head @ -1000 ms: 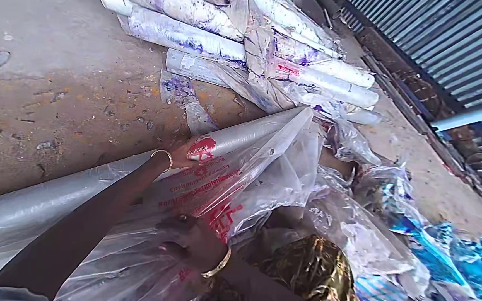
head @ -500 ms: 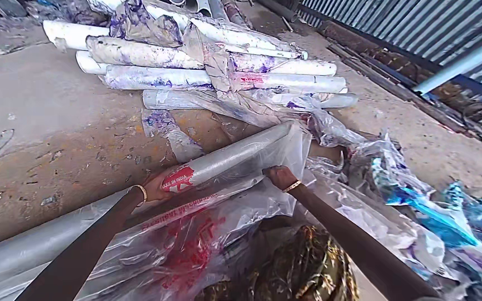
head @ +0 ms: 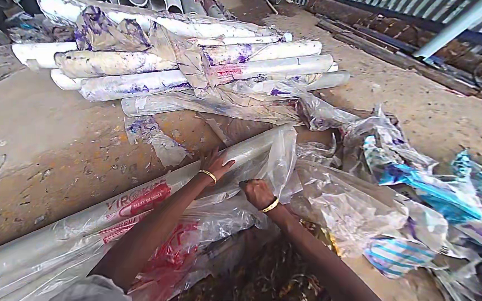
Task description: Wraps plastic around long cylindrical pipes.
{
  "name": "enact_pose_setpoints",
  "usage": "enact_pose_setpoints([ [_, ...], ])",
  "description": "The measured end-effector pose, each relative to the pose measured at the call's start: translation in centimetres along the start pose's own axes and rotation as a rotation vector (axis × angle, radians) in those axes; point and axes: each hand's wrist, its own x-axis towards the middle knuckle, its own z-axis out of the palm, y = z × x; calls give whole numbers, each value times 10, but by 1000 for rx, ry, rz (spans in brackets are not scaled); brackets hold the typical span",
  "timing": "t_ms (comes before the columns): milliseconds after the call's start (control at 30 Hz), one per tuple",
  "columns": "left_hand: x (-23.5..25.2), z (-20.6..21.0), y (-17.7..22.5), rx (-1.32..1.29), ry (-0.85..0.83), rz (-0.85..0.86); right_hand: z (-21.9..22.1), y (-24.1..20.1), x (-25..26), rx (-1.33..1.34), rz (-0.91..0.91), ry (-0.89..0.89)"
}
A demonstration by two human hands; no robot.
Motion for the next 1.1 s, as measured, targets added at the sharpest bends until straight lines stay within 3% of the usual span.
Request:
enact_pose_setpoints([
  [67, 32, 27, 61, -38, 12, -122, 9, 7, -2, 18, -74, 80],
  [133, 58, 49, 82, -38, 102, -205, 28, 18, -2, 102, -164, 329],
  [200, 77, 50, 73, -17, 172, -201, 35, 24, 0, 170, -230, 443],
  [433, 99, 19, 51, 11, 91, -217, 9, 20, 6, 59, -216, 339],
  [700, 106, 8, 47, -32, 40, -199, 23, 18, 6, -42, -241, 612],
  [800, 103, 7, 43, -50, 39, -202, 30, 18, 4, 94, -233, 582],
  [867, 102, 9, 46, -27, 39, -191, 32, 36, 0, 372, -248, 499],
  [933, 102, 12, 45, -14, 61, -168, 23, 65, -4, 588, -89, 463],
  [1000, 100, 15, 44, -15, 74, -166, 9, 97, -9, 685, 273, 401],
  [1033, 99, 16, 44, -13, 79, -169, 5, 111, -10, 696, 470, 370],
  [1100, 98, 17, 46, -6, 85, -171, 1, 132, -10, 647, 675, 244],
])
